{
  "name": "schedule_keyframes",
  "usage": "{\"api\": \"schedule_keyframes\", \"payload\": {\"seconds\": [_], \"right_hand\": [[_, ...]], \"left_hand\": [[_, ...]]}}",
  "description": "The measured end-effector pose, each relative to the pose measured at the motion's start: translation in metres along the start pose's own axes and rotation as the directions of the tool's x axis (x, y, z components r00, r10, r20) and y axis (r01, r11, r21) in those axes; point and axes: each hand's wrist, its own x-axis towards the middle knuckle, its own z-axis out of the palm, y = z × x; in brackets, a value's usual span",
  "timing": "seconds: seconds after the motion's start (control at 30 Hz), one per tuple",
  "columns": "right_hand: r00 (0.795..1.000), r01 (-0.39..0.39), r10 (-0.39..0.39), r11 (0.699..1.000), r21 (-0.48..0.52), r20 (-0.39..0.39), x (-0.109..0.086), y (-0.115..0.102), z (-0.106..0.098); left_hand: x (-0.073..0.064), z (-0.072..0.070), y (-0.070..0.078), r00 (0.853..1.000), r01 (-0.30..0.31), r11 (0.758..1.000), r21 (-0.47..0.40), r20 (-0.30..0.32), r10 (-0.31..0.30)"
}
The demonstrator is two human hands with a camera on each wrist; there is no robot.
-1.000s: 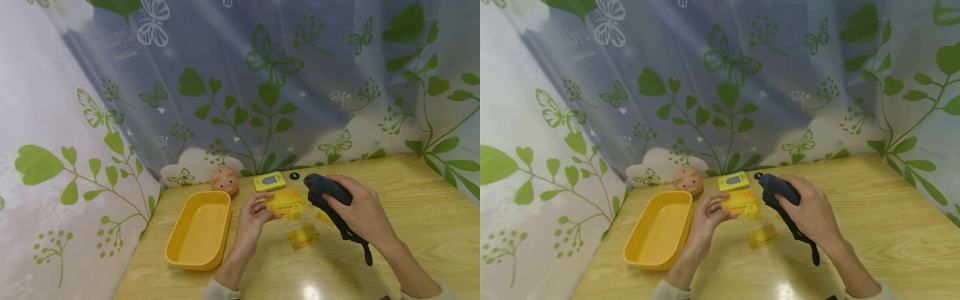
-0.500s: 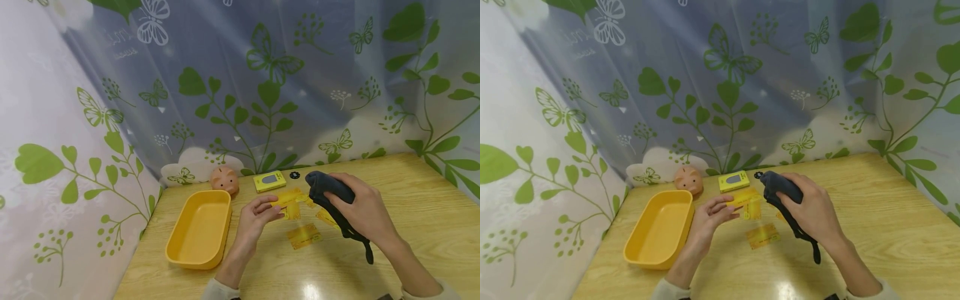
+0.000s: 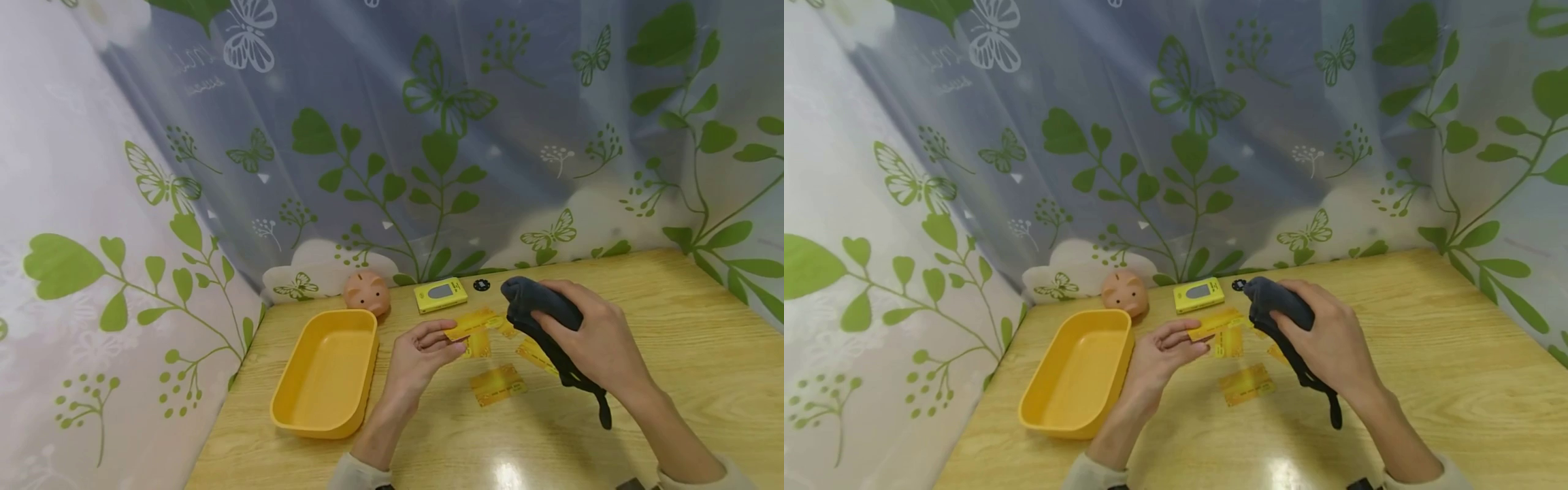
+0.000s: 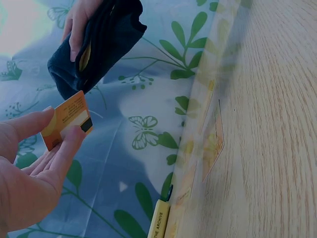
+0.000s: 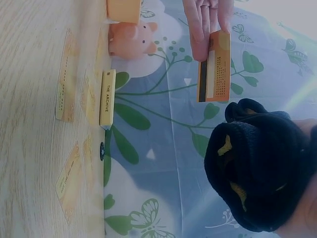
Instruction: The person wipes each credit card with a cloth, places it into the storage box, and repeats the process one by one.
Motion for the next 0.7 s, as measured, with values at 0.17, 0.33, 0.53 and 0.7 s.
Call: {"api": "schedule_keyframes", "payload": {"seconds": [0.17,0.33,0.53,0.7], "right_hand": [[1.0,0.004,-0.004,1.0,0.0,-0.006,0.0001,-0.0003,-0.0003],[1.0,0.004,-0.004,1.0,0.0,-0.003,0.0002,0.0001,-0.0003],[1.0,0.007,-0.007,1.0,0.002,-0.004,0.0003,0.0003,-0.0003],[1.0,0.016,-0.016,1.0,0.003,-0.006,0.0,0.0002,0.0003]], "left_hand": [[0.0019,0.0012,-0.0027,0.999,-0.032,0.995,-0.097,-0.038,0.029],[0.0034,-0.0002,-0.0051,0.996,-0.069,0.984,-0.163,-0.069,0.058],[0.0043,-0.0014,-0.0065,0.992,-0.108,0.987,-0.122,-0.072,0.1],[0.0046,-0.0016,-0.0076,0.986,-0.14,0.988,-0.069,-0.106,0.132]]}}
